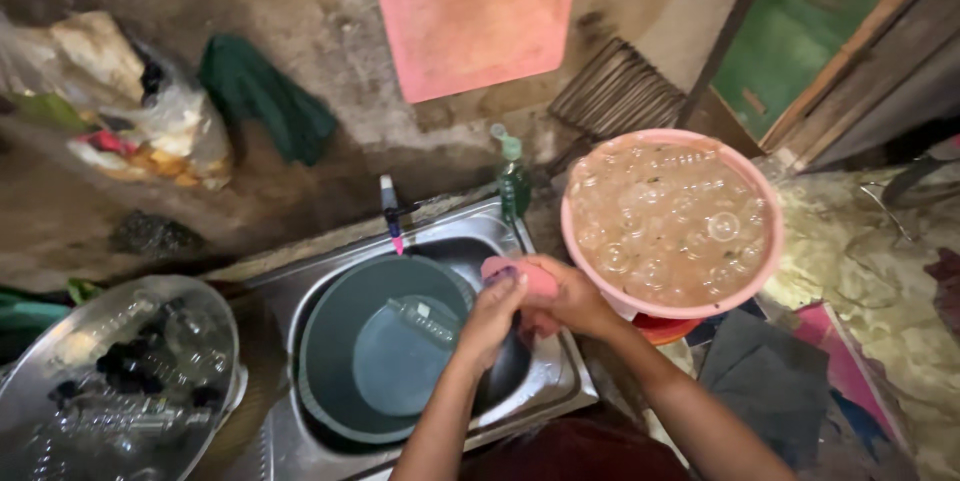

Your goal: The person washes clear plastic bottles one by one using a purple cloth. They dip each bottle into a pink basin of soapy water, scrub the exterior, rinse under the tap, and place the bottle into a grey bucket in the sink. The process repeats for several bottles throughout the clip.

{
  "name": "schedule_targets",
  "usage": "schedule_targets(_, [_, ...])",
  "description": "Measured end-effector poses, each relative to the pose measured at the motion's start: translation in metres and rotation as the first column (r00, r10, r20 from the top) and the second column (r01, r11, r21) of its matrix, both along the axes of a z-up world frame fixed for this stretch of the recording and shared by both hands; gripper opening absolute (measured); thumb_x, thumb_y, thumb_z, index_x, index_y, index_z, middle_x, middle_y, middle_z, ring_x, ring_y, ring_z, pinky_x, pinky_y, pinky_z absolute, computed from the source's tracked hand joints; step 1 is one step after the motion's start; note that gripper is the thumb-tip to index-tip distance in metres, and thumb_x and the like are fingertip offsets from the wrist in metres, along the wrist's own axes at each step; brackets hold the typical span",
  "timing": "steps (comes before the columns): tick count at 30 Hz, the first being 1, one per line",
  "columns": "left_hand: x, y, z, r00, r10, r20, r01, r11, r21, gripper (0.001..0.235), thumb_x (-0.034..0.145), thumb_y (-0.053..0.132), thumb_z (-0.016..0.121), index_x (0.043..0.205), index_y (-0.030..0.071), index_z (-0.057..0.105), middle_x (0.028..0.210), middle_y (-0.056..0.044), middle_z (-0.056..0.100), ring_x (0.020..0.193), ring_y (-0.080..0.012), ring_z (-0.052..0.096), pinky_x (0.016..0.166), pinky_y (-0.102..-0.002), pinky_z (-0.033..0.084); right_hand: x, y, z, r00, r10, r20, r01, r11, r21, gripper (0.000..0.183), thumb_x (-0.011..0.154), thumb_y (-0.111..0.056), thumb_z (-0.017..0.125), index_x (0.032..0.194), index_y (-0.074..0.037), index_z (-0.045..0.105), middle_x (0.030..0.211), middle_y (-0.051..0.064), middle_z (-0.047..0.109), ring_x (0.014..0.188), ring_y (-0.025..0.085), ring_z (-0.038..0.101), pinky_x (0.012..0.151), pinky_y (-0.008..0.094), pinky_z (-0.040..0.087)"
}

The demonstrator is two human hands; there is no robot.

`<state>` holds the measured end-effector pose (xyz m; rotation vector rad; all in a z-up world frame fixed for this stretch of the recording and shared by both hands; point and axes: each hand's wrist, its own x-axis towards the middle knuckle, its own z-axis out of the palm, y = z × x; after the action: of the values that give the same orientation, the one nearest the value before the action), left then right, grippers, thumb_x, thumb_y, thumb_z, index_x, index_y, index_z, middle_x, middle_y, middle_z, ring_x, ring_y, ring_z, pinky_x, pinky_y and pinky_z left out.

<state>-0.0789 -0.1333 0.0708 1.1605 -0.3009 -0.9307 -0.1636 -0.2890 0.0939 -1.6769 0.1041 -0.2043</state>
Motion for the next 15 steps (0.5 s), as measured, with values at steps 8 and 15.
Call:
schedule_targets(8, [-0.005,-0.045,-0.007,0.966,0.084,0.243,-0.122,0.982,0.147,0.031,0.095,0.022,0.068,0.12,0.004,0.07,0.104,-0.003,0.076,0.095,-0.0098,0.069,0.084,-0.024,0.053,-0.02,-0.065,-0.029,0.904,-0.157,-0.398,0.35,0.807,0.476,0.038,0.095,-0.021,0.065,0.127,-0.002,0.067,0.096,0.012,0.074,0.076,0.022,0.071,0.066,0.039,0.059])
schedule_targets(15, [0.031,-0.114,-0.065,0.901,0.105,0.421,-0.178,0.974,0.137,0.027,0.093,0.018,0.072,0.115,0.002,0.073,0.102,-0.005,0.076,0.095,-0.0116,0.069,0.085,-0.025,0.053,-0.023,-0.141,-0.027,0.817,-0.318,-0.48,0.569,0.576,0.586,0.045,0.104,-0.03,0.054,0.137,0.0,0.054,0.116,0.015,0.067,0.1,0.026,0.067,0.08,0.038,0.058])
